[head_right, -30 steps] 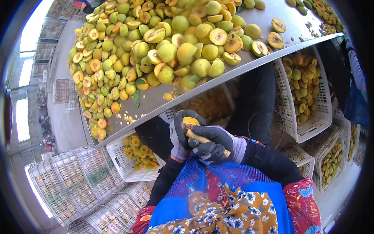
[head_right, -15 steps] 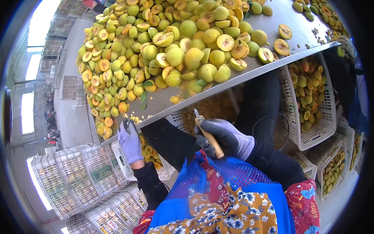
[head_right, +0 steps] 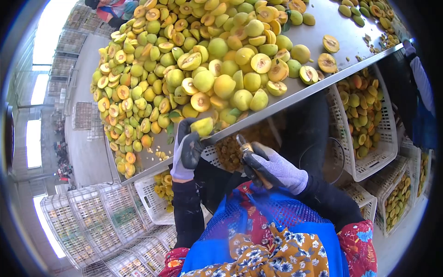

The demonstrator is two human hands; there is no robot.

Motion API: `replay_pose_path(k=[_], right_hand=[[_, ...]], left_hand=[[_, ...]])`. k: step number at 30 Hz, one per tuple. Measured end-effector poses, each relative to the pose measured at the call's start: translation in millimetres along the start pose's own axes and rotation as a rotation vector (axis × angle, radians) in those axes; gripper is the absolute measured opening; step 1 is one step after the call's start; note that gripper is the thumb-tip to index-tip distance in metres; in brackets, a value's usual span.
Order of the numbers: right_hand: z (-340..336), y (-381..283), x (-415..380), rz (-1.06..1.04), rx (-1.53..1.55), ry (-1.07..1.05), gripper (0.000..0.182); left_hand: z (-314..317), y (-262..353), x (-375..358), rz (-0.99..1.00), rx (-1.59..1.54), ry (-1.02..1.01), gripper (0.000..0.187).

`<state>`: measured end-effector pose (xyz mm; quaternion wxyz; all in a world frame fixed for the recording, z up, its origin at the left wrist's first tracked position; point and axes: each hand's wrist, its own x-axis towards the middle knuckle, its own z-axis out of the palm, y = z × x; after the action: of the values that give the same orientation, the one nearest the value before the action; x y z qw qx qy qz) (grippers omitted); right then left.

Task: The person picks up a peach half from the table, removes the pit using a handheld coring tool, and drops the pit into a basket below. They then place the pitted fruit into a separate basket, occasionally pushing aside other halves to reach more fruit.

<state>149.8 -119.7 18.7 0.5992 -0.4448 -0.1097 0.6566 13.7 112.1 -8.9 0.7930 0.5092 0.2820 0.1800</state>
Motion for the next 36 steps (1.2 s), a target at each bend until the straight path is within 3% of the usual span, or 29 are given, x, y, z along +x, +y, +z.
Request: replay_pose_path(k=[2,3,5,7,10,14,18,19,23,26,29,30,31,33,35,36], right_hand=[[6,-16,-2,0.041,-0.145,0.010,0.027],[5,-15,1,-0.088,-0.335,0.002,0.026],[3,-12,5,-0.349,-0.716,-0.006,0.027],[10,-14,1,-0.338,-0.823,0.007,0.027],[12,-5,0,-0.444,-1.004,0.048,0.028],[13,5,2,-0.395,-1.141,0.111,0.030],[11,15,4,-0.351,-1.242,0.105,0.033],[13,14,3,-0.352,-1.238,0.096,0.033],[23,13,2,-0.342,-1.221,0.093,0.033],[25,16,2,-0.288,-1.202,0.097,0.032],[22,24,7,-0.403,-1.187,0.025,0.030],[21,28,9,-0.470,-1.183,-0.009,0.029],[23,28,9,-0.375,-1.033,-0.008,0.028],[27,28,12,-0.193,-0.734,-0.008,0.028],[25,26,13,-0.159,-0.651,-0.063,0.028],[23,25,13,-0.142,-0.610,-0.087,0.029]], left_hand=[[5,-9,-22,0.062,-0.415,-0.151,0.041],[20,2,-32,0.005,-0.465,-0.178,0.054],[34,-3,-37,-0.009,-0.301,-0.014,0.059],[61,2,-43,0.037,-0.156,0.114,0.066],[57,-8,-43,0.146,0.118,0.025,0.073],[59,-15,-54,-0.245,-0.551,0.111,0.062],[60,-32,-60,-0.044,-0.106,0.117,0.032],[65,-31,-62,-0.063,-0.207,0.159,0.029],[63,-31,-62,0.351,0.705,0.125,0.047],[69,-28,-63,0.414,0.797,0.123,0.031],[75,-31,-63,0.089,0.206,0.231,0.031],[77,-32,-63,0.135,0.300,0.271,0.034],[79,-33,-63,0.182,0.393,0.310,0.039],[83,-35,-63,0.185,0.348,0.368,0.043],[87,-36,-66,0.087,0.078,0.397,0.043],[84,-39,-66,0.104,0.140,0.386,0.043]])
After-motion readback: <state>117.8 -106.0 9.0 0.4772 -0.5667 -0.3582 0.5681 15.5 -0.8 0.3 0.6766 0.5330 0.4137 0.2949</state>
